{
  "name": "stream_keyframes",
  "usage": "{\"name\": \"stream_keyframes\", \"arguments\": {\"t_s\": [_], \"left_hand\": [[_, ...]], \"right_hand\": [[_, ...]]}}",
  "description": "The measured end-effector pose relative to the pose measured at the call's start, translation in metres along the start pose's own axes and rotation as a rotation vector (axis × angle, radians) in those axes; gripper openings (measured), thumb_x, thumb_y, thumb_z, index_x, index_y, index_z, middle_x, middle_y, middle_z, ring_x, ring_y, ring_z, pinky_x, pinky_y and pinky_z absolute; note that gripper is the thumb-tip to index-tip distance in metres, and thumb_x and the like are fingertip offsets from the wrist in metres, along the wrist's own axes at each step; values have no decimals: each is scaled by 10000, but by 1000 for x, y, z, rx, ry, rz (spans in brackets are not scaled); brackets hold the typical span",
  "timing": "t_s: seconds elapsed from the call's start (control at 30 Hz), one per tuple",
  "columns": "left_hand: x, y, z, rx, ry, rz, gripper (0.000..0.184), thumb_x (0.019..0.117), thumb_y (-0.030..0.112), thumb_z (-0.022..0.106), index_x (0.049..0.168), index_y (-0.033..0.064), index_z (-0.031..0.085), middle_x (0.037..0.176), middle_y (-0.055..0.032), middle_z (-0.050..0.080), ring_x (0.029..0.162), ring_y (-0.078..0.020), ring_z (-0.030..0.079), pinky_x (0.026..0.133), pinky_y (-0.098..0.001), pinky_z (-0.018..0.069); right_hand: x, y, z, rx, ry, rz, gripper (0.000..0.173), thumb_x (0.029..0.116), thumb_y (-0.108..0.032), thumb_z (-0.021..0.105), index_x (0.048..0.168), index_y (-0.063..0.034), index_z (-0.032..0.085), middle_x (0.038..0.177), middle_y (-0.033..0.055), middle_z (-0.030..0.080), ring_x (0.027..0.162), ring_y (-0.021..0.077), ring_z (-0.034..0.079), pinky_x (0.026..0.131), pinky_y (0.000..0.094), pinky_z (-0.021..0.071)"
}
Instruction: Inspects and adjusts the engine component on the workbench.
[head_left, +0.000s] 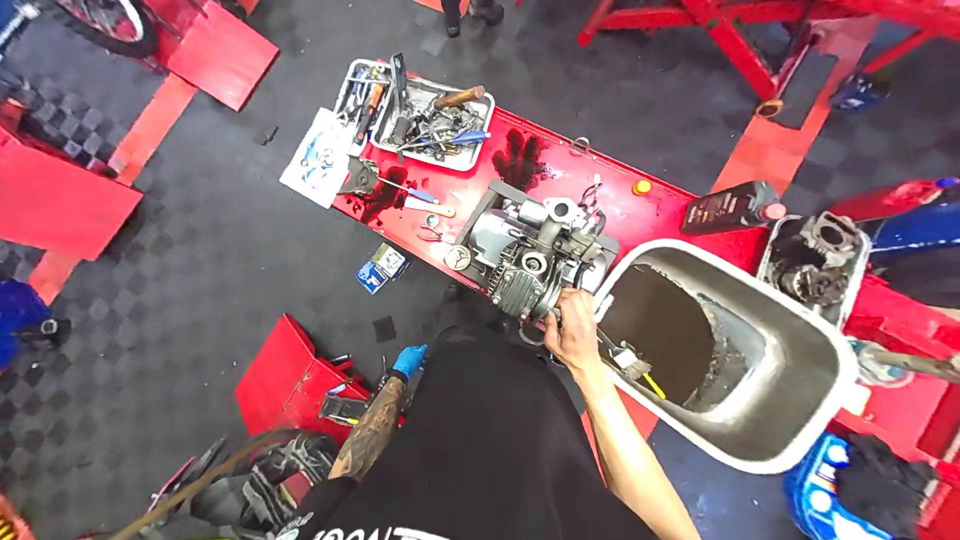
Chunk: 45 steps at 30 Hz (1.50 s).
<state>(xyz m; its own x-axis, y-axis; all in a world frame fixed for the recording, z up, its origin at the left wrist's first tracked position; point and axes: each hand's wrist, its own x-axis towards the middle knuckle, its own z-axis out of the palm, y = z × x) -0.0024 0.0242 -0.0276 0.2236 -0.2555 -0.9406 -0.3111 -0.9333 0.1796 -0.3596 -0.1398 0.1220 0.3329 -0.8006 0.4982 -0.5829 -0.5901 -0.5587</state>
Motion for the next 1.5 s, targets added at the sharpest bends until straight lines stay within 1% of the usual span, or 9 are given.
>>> {"name": "stream_keyframes", "arguments": {"t_s": [0.13,0.3,0.43,0.53,0.67,0.8,1.0,1.2,1.5], "left_hand": [[15,-14,-4,15,9,18,572,1121,445,354,1346,-8,622,1263,-236,672,1150,-359,665,1021,-541,504],[5,-5,-3,79,54,66,551,1133,408,339,1290,-27,638,1138,-223,668,998,-312,645,929,-501,513],[14,-19,-6,232,95,118,569,1108,462,390,1291,5,676,1301,-228,665,1251,-355,618,1086,-576,456],[3,-17,-8,273,95,123,557,1113,447,391,1317,7,665,1368,-210,641,1329,-333,576,1145,-559,413],[2,-14,-20,394,96,164,543,1119,431,377,1332,23,665,1364,-200,650,1325,-329,586,1147,-554,417],[-2,-4,-28,431,111,135,564,1116,445,378,1298,1,675,1323,-221,662,1287,-349,603,1119,-563,432],[-3,17,-30,153,108,79,532,1123,409,377,1275,-21,651,1200,-215,689,1075,-317,674,962,-518,537],[9,19,-28,168,88,98,549,1116,431,389,1279,-25,647,1205,-220,687,1083,-316,673,962,-513,538],[33,-5,-27,216,108,142,547,1104,454,415,1279,5,673,1235,-205,695,1142,-317,671,1012,-526,522]], "right_hand": [[4,-4,1,-44,-29,24,286,1017,-210,447,893,-51,650,946,145,678,1032,318,643,1008,488,456],[-1,-3,-4,-14,-16,47,243,1015,-261,528,1010,-65,671,1048,128,710,1110,291,659,1070,498,465],[3,-7,-1,-28,-8,60,238,1031,-210,513,948,-71,688,973,103,706,1058,280,664,1056,489,466],[3,-7,-8,-28,-49,71,257,1038,-230,516,950,-76,703,969,87,706,1072,262,661,1089,480,442],[1,-6,-7,19,-17,69,235,1022,-239,543,995,-76,709,1010,87,708,1101,258,656,1109,477,437],[2,-8,-3,11,-8,82,256,1036,-215,509,919,-92,700,940,65,694,1067,253,655,1103,488,427],[-1,-5,-9,45,-30,79,243,1027,-250,532,968,-100,714,999,59,708,1121,245,644,1128,487,412],[1,-7,-7,16,-40,64,266,1033,-221,496,902,-108,697,929,51,674,1055,247,637,1096,500,412],[2,-9,-3,-2,-18,92,254,1034,-221,495,931,-100,694,949,59,686,1083,252,640,1114,488,407]]}}
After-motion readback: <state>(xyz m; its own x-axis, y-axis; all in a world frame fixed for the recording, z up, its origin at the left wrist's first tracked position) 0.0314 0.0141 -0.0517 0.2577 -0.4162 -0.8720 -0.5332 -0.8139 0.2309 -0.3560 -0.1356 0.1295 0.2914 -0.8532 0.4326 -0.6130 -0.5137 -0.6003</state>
